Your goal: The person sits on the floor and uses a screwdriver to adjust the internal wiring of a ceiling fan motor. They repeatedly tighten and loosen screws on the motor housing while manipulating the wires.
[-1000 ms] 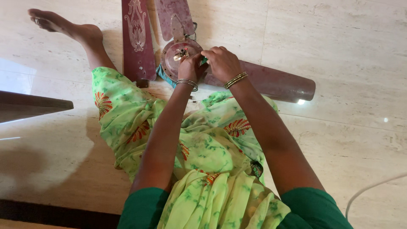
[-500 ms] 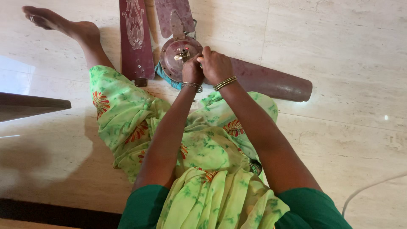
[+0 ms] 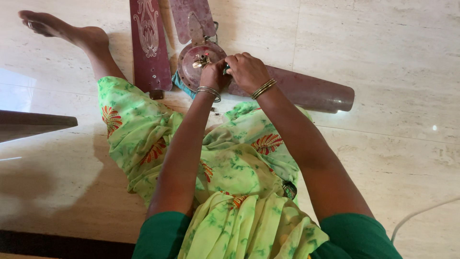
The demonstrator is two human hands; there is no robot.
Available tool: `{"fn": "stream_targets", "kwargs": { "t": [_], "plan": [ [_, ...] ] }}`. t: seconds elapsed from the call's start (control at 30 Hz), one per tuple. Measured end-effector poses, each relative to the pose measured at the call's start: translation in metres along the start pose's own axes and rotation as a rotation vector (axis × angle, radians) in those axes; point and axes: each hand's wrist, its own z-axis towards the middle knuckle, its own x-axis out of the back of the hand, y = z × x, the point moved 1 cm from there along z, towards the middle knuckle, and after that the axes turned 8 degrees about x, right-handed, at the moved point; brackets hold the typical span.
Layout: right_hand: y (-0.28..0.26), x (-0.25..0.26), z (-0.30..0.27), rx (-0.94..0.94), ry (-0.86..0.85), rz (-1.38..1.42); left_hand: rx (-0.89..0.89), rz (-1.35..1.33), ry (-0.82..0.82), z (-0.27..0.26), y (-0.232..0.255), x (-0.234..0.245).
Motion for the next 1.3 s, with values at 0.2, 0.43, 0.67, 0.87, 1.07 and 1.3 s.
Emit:
{"fn": "stream_targets", "kwargs": {
  "t": [0.2, 0.43, 0.67, 0.87, 1.07, 1.3],
  "plan": [
    [-0.002, -0.019, 0.011, -0.083, 0.007, -0.042, 0.068, -0.029, -0.014, 0.002, -0.014, -0.006],
    [-0.023, -0.016, 0.014, -0.245, -0.067, -0.106, 0.057, -0.007, 0.025, -0.007, -0.022, -0.022],
    [-0.007, 0.012, -0.003, -0.010, -0.049, -0.129, -0.064, 0.069, -0.007, 0.000, -0.003, -0.004],
    [0.010, -0.001, -0.008, 0.190, 0.037, -0.244, -0.213, 0.008, 0.033, -0.002, 0.002, -0.005],
    [0.013, -0.019, -0.005, 0.113, 0.087, -0.180, -0.091, -0.050, -0.083, 0.002, -0.005, 0.000],
    [0.014, -0.037, -0.009, -0.056, 0.058, -0.120, -0.127, 0.018, -0.087, 0.001, -0.007, -0.005]
  ]
}}
